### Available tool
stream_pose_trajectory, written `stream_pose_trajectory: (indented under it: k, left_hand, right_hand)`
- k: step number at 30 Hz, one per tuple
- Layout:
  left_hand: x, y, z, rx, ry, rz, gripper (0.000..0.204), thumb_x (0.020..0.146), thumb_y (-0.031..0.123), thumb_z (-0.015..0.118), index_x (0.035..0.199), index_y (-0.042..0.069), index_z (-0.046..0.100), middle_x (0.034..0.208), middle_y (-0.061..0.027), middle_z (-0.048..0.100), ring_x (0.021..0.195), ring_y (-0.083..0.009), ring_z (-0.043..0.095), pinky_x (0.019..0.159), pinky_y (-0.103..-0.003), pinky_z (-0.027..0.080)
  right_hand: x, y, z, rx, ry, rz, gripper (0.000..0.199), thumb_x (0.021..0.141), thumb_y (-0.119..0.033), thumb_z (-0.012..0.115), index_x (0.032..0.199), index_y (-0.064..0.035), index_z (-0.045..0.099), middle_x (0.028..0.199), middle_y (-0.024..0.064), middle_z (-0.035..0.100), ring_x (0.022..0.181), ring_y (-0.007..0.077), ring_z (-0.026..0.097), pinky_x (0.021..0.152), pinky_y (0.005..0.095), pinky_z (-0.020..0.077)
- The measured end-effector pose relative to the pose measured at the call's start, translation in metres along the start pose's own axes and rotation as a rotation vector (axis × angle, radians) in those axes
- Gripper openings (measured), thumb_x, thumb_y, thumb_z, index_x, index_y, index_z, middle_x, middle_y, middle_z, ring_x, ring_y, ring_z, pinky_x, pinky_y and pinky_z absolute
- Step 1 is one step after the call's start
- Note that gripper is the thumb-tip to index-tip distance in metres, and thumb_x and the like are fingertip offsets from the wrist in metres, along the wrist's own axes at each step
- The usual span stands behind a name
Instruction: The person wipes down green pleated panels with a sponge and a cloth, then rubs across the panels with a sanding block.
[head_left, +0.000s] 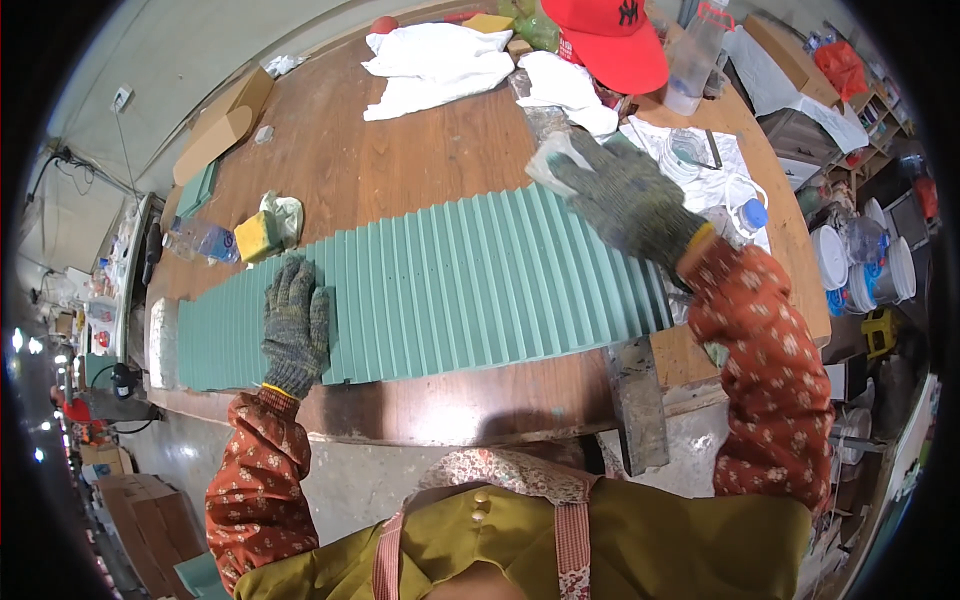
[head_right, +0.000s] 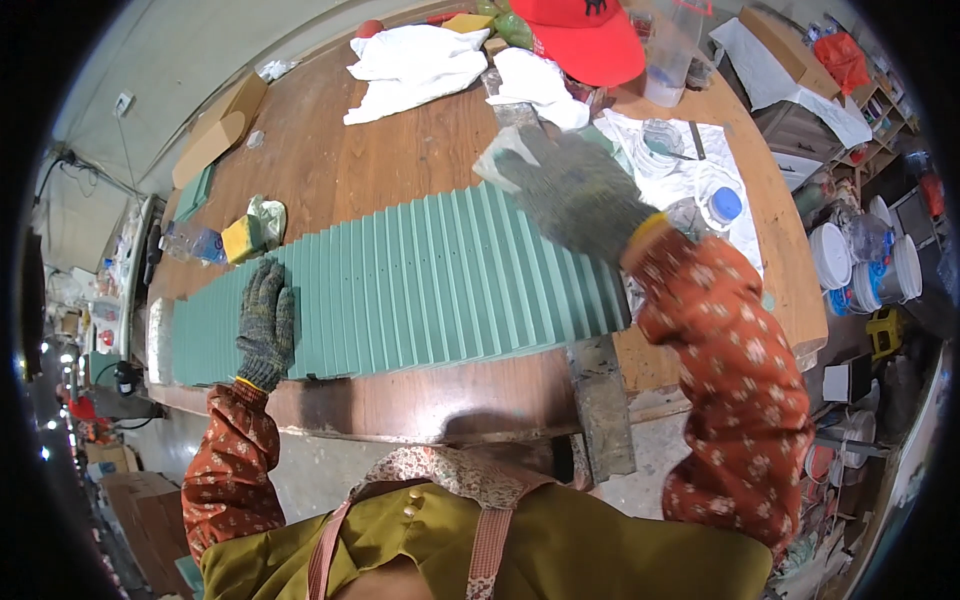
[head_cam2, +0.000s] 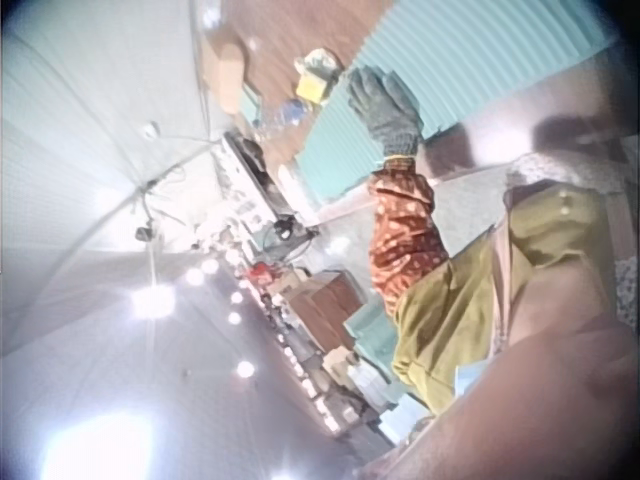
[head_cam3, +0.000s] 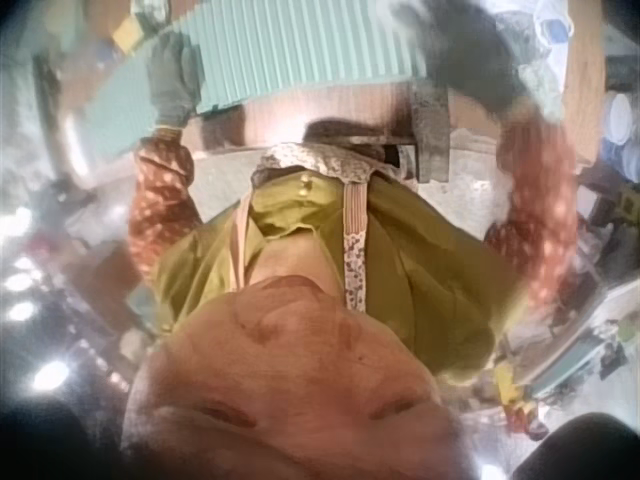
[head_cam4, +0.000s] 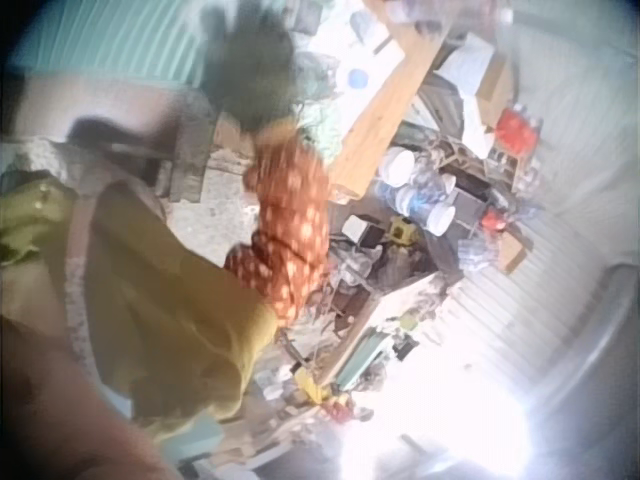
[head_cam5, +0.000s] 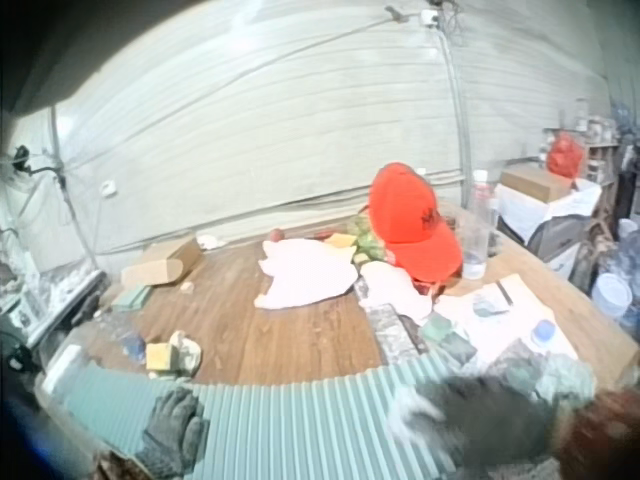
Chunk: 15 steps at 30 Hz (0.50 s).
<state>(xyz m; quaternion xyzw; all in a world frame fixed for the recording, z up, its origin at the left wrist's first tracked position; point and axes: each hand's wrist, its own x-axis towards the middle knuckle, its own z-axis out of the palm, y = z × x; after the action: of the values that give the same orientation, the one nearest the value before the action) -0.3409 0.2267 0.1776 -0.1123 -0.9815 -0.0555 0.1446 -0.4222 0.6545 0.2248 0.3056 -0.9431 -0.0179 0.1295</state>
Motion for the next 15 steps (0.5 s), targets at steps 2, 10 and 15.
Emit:
stream_pose_trajectory:
  k: [2,10,15]
  left_hand:
    - [-0.013,-0.012,-0.007,0.038,-0.010,-0.026,0.045,0.095,0.027,0.048,0.131,-0.001,0.048,0.140,-0.0231,0.043,0.131,-0.0402,0.037,0.110,-0.050,0.026]
    - [-0.005,0.005,-0.010,0.046,-0.046,-0.045,0.046,0.096,0.027,0.045,0.131,-0.002,0.048,0.139,-0.0243,0.043,0.131,-0.0412,0.037,0.110,-0.050,0.025]
    - [-0.010,-0.007,-0.004,0.057,-0.027,-0.018,0.043,0.095,0.025,0.048,0.129,-0.002,0.049,0.138,-0.0249,0.044,0.129,-0.0415,0.038,0.110,-0.049,0.027]
  right_hand:
    - [-0.018,-0.017,0.001,0.145,0.008,-0.086,0.037,0.078,-0.014,0.065,0.113,-0.0069,0.054,0.124,0.0203,0.047,0.103,0.0332,0.054,0.082,0.0403,0.0518]
    - [-0.102,-0.053,-0.045,0.135,0.026,-0.152,0.033,0.081,-0.018,0.058,0.110,-0.0040,0.056,0.118,0.0194,0.050,0.104,0.0342,0.053,0.076,0.0487,0.0480]
    - [-0.020,-0.014,-0.008,0.145,-0.054,-0.075,0.038,0.083,-0.022,0.060,0.118,-0.0065,0.058,0.123,0.0195,0.051,0.101,0.0336,0.056,0.081,0.0408,0.0497]
